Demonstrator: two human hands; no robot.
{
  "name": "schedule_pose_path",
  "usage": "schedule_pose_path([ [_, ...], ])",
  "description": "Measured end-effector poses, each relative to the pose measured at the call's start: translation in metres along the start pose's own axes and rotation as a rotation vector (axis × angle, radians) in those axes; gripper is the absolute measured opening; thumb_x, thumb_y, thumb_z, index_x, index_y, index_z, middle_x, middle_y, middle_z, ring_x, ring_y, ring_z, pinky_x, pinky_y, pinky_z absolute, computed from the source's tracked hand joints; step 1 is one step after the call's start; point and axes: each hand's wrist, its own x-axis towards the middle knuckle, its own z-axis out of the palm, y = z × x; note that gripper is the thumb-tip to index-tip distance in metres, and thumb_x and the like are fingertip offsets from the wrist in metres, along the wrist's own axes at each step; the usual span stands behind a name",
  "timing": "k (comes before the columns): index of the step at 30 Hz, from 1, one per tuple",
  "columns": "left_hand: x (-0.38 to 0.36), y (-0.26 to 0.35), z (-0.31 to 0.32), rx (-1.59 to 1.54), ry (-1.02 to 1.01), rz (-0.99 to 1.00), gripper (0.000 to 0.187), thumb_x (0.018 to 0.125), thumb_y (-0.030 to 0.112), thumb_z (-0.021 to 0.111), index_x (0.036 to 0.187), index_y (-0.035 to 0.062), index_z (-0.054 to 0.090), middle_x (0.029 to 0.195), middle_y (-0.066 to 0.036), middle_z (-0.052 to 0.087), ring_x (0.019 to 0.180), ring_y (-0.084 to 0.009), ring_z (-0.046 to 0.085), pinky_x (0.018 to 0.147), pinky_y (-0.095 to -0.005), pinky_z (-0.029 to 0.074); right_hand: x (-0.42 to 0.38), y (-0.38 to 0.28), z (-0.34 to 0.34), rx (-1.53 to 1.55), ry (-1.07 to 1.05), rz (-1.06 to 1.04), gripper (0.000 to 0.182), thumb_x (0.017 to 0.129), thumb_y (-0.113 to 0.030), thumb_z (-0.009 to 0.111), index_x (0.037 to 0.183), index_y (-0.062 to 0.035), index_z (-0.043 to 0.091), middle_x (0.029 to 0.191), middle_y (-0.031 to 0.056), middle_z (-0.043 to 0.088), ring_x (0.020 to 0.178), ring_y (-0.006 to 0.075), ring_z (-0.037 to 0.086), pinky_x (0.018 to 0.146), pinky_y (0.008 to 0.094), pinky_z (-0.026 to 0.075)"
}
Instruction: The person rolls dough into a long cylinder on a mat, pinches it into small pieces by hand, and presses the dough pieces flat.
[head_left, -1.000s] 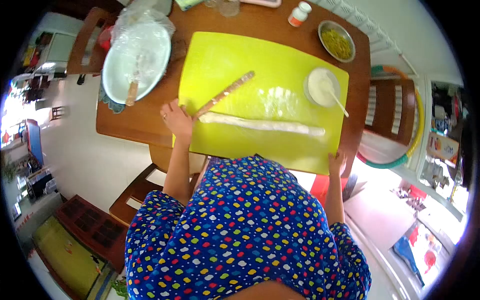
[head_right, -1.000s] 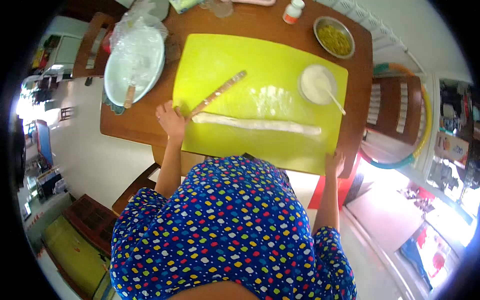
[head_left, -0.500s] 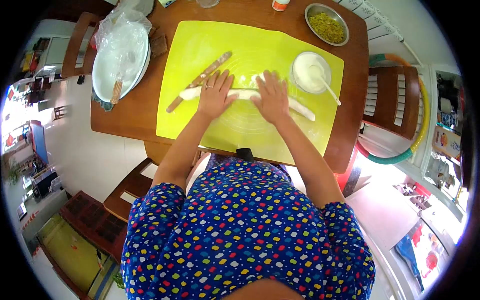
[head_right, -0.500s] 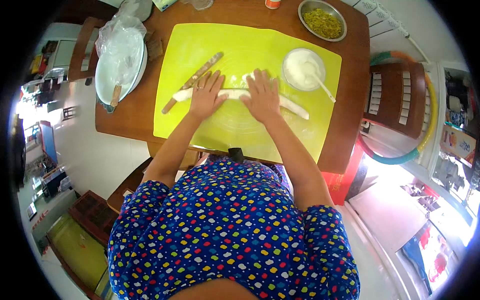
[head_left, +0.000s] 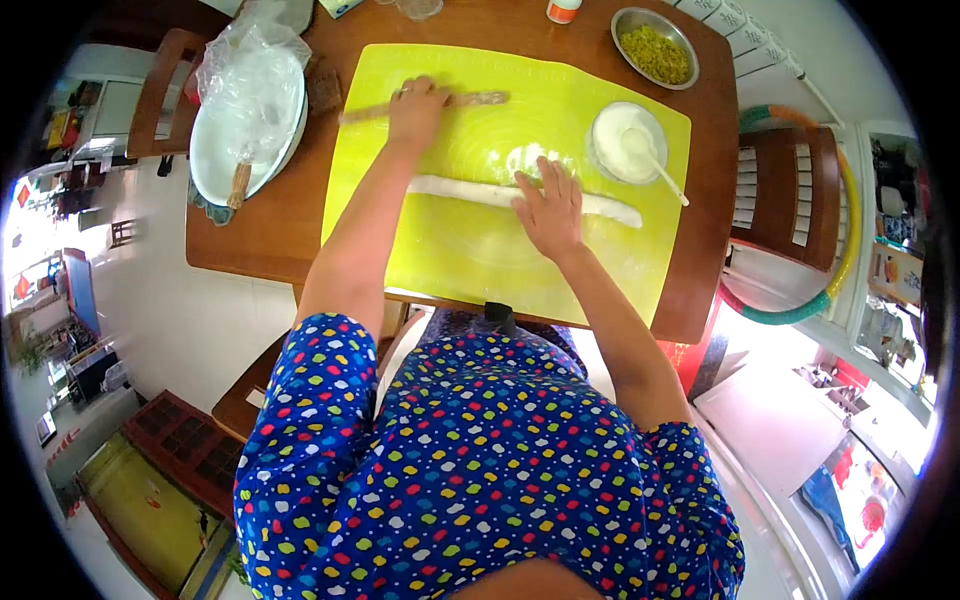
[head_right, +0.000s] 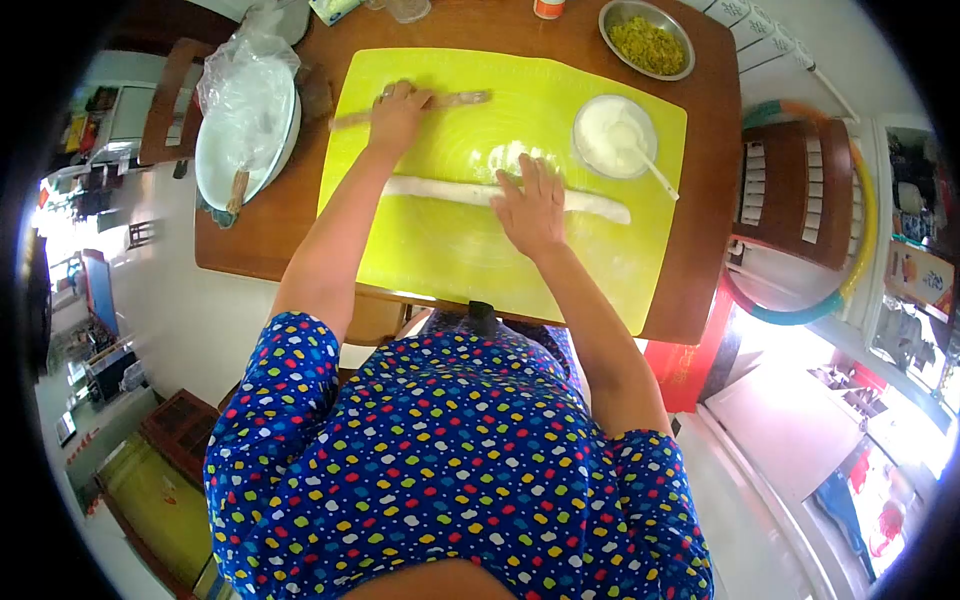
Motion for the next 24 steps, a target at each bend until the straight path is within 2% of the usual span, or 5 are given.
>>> schedule_pose_path([
  [6, -0.069, 0.052, 0.013, -0.056, 0.105, -0.036, 0.058, 0.089, 0.044, 0.057, 0.140, 0.0205, 0.044, 0.148, -0.014, 0.034, 0.137, -0.0393, 0.028, 0.106, -0.0625, 0.025, 0.060, -0.034, 0.006, 0.049, 0.028, 0.117, 0.048, 0.095, -0.041, 0.047, 0.138, -0.0205, 0.048, 0.151, 0.0137, 0.030, 0.141, 0.0351, 0.023, 0.113, 0.0555, 0.017],
  [15, -0.274, 0.047, 0.002, -0.080, -0.172, 0.092, 0.082, 0.081, 0.062, 0.053, 0.145, 0.0132, 0.036, 0.155, -0.015, 0.023, 0.142, -0.0400, 0.020, 0.106, -0.0659, 0.020, -0.128, -0.008, -0.014, -0.042, -0.416, -0.054, 0.068, 0.090, -0.049, 0.052, 0.150, -0.0277, 0.026, 0.158, 0.0063, 0.017, 0.146, 0.0304, 0.012, 0.115, 0.0578, 0.007],
  [19, -0.169, 0.002, 0.015, 0.004, -0.004, 0.044, 0.076, 0.088, 0.060, 0.045, 0.147, 0.0126, 0.034, 0.156, -0.013, 0.023, 0.144, -0.0380, 0.016, 0.110, -0.0626, 0.018, -0.041, 0.005, -0.001, -0.150, -0.182, 0.000, 0.055, 0.096, -0.040, 0.044, 0.147, -0.0228, 0.033, 0.153, 0.0082, 0.031, 0.143, 0.0278, 0.023, 0.114, 0.0560, 0.017],
  [21, -0.115, -0.004, 0.019, -0.022, -0.007, -0.037, 0.071, 0.091, 0.058, 0.043, 0.145, 0.0123, 0.037, 0.155, -0.012, 0.025, 0.144, -0.0362, 0.016, 0.111, -0.0607, 0.017, 0.003, 0.029, 0.000, 0.323, 0.101, 0.140, 0.043, 0.098, -0.031, 0.041, 0.136, -0.0101, 0.048, 0.140, 0.0165, 0.046, 0.130, 0.0356, 0.041, 0.110, 0.0453, 0.030],
  [24, -0.089, -0.013, -0.004, -0.096, -0.075, -0.002, 0.067, 0.093, 0.057, 0.041, 0.144, 0.0139, 0.038, 0.154, -0.012, 0.026, 0.144, -0.0362, 0.016, 0.112, -0.0596, 0.016, 0.016, 0.041, 0.006, 0.386, 0.237, 0.165, 0.039, 0.098, -0.028, 0.042, 0.124, -0.0039, 0.057, 0.132, 0.0195, 0.052, 0.127, 0.0357, 0.045, 0.108, 0.0447, 0.033],
])
